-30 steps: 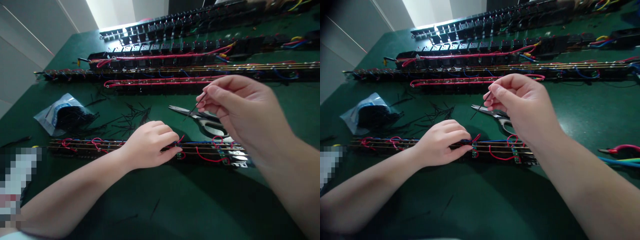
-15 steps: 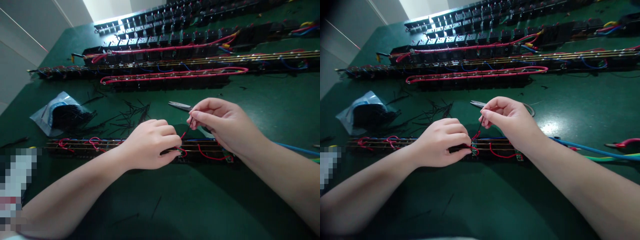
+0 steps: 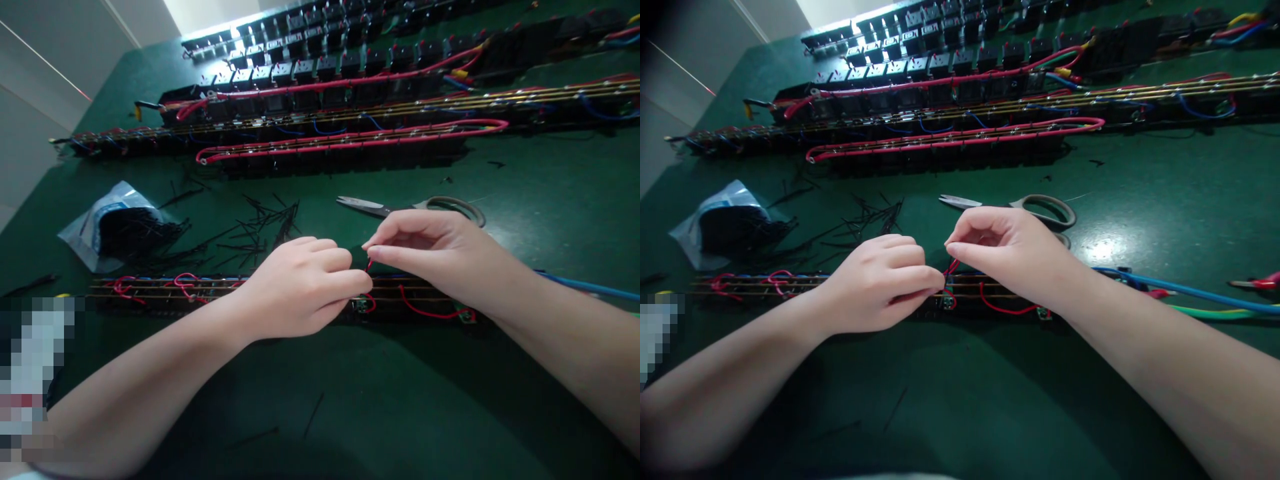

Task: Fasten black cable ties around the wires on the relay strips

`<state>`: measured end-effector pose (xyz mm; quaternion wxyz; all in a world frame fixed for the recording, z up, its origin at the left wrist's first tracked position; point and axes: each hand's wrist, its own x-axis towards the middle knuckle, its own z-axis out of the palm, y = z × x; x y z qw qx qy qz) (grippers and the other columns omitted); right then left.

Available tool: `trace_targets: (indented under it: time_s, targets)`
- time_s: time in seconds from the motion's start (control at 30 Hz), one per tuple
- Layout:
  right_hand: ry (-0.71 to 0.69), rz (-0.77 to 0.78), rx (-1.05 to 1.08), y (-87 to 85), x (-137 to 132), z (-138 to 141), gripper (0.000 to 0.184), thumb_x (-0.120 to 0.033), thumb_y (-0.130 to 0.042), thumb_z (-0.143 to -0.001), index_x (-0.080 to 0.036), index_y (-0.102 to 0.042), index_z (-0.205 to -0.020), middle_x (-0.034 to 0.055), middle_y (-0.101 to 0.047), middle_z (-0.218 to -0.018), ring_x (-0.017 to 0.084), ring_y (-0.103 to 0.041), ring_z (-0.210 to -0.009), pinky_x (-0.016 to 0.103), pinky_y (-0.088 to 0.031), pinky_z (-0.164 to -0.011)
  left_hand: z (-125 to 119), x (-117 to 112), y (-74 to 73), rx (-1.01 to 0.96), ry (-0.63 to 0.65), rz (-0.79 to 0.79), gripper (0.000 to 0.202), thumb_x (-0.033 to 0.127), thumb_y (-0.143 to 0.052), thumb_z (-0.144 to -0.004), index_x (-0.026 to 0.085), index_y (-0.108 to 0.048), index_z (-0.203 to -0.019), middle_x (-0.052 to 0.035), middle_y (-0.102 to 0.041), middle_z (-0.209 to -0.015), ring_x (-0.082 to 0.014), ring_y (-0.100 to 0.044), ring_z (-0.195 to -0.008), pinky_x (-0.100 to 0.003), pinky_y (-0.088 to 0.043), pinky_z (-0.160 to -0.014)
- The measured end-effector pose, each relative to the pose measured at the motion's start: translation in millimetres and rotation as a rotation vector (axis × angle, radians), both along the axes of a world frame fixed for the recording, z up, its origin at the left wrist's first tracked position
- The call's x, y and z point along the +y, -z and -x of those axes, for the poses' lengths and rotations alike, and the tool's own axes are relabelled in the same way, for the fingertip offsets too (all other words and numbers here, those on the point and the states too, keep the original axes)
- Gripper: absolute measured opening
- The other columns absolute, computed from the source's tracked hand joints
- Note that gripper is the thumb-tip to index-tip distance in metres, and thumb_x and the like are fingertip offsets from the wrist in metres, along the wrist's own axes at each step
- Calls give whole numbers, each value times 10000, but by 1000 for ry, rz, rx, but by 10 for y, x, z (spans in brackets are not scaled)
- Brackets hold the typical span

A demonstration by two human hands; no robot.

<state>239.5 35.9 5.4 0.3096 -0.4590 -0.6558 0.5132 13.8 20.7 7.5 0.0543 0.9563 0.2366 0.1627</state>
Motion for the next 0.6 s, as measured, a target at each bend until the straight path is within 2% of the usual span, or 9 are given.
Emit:
trace_targets:
  time_s: [0.13,0.27,0.47,0.6]
  targets:
    - [-53,-29,-59,2,8,-2,282,-528,-774,-779,-255,-744,-717,14,-708,-696,201,-639,-665,356,-493,-614,-3,-4,-5,36,39,-50,221,158,-497,-1002,237,-703,-979,4,-601,-789,-164,-535,-739,-329,-406,-681]
    - [-73,-58,-88,1,14,-3,305,-537,-759,-789,-238,-754,-725,21,-714,-720,202,-645,-684,354,-492,-637,-2,-12,-15,32,41,-22,202,166,-498,-1000,220,-692,-982,-16,-666,-916,-171,-556,-809,-328,-431,-718]
    - [-108,-94,-122,-1,13,-11,215,-438,-723,-815,-249,-745,-715,21,-717,-708,210,-633,-676,361,-474,-630,14,-34,-53,94,193,7,160,208,-536,-984,254,-687,-1006,-19,-675,-1002,-180,-555,-880,-354,-410,-762]
    - [-115,-107,-144,-2,14,-13,178,-398,-710,-806,-247,-742,-717,15,-713,-712,200,-631,-680,354,-469,-640,6,-46,-54,171,242,6,158,192,-567,-954,271,-697,-999,-21,-666,-1051,-190,-552,-921,-365,-402,-777]
